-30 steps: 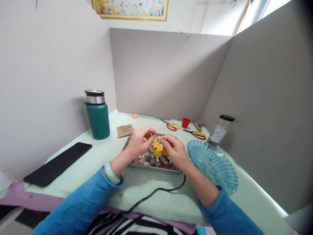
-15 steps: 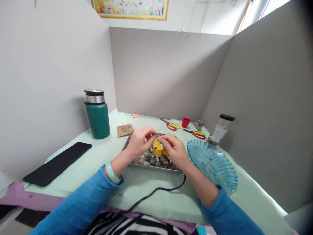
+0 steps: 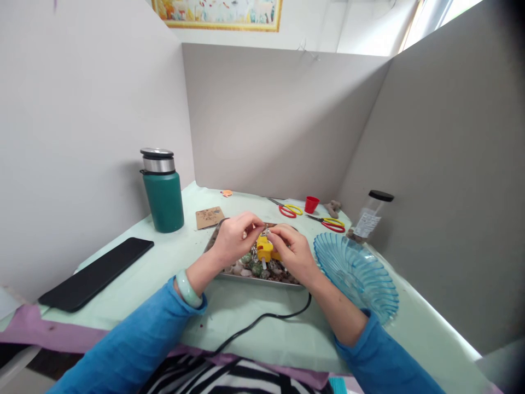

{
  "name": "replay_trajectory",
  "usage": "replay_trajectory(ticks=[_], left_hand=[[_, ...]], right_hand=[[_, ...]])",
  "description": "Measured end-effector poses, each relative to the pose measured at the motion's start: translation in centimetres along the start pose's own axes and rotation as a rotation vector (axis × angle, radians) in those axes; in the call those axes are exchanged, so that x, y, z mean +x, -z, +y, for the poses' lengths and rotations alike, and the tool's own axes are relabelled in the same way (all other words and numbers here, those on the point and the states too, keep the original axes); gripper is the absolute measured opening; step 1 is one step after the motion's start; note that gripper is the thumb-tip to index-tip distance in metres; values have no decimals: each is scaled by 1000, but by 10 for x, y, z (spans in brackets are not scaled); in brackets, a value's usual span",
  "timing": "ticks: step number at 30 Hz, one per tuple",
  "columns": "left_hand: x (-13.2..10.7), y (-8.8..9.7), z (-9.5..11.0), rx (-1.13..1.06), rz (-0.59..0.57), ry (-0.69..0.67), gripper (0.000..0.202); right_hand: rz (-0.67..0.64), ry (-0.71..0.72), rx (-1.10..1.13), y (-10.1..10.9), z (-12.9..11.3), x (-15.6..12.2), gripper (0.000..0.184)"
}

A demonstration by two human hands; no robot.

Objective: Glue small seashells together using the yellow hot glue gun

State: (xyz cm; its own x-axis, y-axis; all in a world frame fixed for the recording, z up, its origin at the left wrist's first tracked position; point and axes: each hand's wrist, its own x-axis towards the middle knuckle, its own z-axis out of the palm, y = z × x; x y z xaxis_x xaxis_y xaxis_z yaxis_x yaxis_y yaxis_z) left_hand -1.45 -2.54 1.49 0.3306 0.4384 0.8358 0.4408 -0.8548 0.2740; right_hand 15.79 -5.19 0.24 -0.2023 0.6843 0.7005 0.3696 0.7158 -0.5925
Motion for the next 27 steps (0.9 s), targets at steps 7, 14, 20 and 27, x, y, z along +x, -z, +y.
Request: replay_trajectory(ticks=[7,14,20,27], left_hand=[[-1,1,-1,2,-3,-55,7],[1,2,1,18,19,-110,10],[2,2,3,25,54,-132,15],[0,2,2,18,27,-105,18]], right_hand=[[-5,2,11,1,1,0,17],[-6,-13,25,1,3,0,17],[15,-20,21,0,3,-1,20],[25,-49,39,1,4,-1,21]])
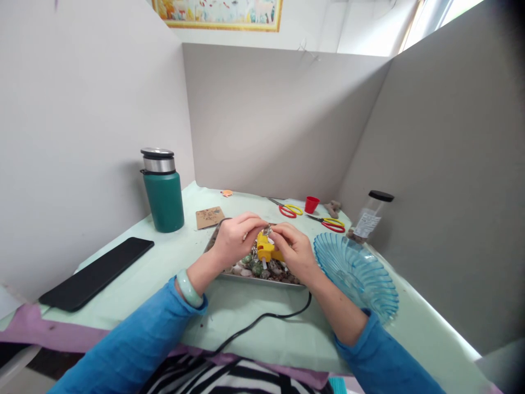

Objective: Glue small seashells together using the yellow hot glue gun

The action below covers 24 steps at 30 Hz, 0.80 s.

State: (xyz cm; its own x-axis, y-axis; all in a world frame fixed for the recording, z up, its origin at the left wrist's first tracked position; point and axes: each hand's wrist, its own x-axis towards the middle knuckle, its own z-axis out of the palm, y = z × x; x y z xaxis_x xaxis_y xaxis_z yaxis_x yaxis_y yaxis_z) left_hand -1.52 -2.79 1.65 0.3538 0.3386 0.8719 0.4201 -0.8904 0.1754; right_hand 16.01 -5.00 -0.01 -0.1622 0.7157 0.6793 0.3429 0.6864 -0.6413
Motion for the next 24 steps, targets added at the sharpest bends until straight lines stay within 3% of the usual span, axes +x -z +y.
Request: replay_trajectory(ticks=[5,9,12,15,19,24], left_hand=[[2,2,3,-49,18,57,19],[2,2,0,-166,87,316,19],[2,0,-3,-364,7,557,23],[5,0,-2,-593,-131,697,29],[7,-1,2,-833,-209,786,31],[5,-2,3,-925,-203,816,34]], right_hand=[[12,-10,15,0,1,0,20],[53,-2,15,0,1,0,18],[117,15,1,1,1,0,18],[172,35,-39,1,-2,0,18],[193,82,-94,0,-6,-1,17],[178,121,-149,-2,-9,-2,17]])
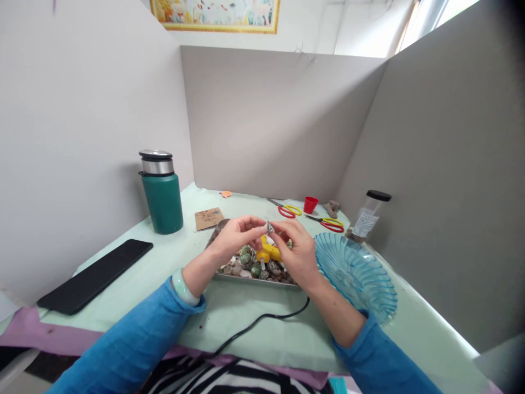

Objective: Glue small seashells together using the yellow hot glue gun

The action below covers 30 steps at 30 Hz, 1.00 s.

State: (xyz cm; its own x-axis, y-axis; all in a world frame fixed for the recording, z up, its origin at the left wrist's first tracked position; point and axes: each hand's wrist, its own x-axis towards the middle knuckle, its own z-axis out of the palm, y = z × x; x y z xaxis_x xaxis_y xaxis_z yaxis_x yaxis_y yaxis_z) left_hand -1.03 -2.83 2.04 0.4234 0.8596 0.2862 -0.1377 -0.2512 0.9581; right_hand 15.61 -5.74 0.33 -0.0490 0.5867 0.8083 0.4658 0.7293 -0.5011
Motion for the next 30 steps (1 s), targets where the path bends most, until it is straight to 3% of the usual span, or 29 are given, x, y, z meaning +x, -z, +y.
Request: replay_trajectory(ticks=[23,30], left_hand=[[0,2,0,-173,-44,58,31],[3,4,-4,-80,60,-40,36]], right_hand=[[-117,-59,39,-2,6,-1,24],[-13,-74,59,-1,3,0,21]])
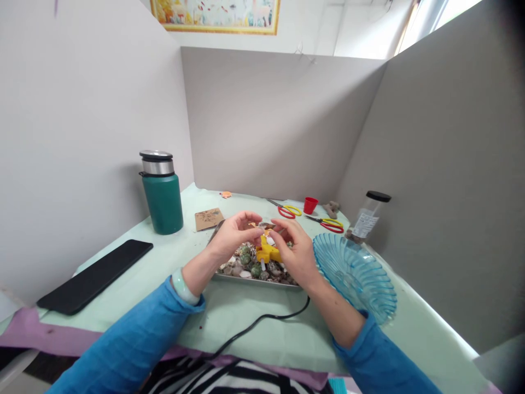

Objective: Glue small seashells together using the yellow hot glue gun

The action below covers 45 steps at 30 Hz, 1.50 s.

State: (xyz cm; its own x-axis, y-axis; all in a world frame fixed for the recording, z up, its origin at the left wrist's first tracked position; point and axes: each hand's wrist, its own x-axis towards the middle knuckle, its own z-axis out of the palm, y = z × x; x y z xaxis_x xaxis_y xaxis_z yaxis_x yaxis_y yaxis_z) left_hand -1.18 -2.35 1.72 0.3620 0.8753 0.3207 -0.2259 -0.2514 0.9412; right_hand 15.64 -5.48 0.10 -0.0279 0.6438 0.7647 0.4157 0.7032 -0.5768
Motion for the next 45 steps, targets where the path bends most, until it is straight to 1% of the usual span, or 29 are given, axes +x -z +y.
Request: replay_trajectory(ticks=[3,6,12,18,23,27,29,32,36,38,40,45], left_hand=[[0,-1,1,81,9,-23,35],[-1,-4,2,164,4,-39,36],[-4,-7,5,296,-1,-64,32],[-6,-9,8,315,-15,-71,30],[-4,-6,3,322,-11,-121,29],[-2,-5,-2,421,37,-227,28],[-3,-6,-3,500,71,-326,23],[-4,-6,-5,589,92,-451,16],[-5,-7,-6,622,82,-507,14],[-5,-8,-6,587,58,-500,13],[-5,-9,-5,509,32,-458,14],[-2,-8,-4,192,28,-243,25]], right_hand=[[61,10,-9,1,-4,-1,13],[70,13,-18,1,-7,-1,7],[38,45,-26,0,-7,0,6],[15,74,-19,0,-3,-1,8],[4,69,-23,0,-4,0,8],[21,36,-57,0,-6,0,9],[-14,16,-76,0,-6,0,13],[-63,-7,-78,-1,-6,-1,14],[-55,-15,-91,-3,-5,-2,14],[-44,-13,-99,-3,-4,-2,13],[-31,-11,-104,-2,-4,-1,12],[-22,-15,-94,-1,-3,1,13]])
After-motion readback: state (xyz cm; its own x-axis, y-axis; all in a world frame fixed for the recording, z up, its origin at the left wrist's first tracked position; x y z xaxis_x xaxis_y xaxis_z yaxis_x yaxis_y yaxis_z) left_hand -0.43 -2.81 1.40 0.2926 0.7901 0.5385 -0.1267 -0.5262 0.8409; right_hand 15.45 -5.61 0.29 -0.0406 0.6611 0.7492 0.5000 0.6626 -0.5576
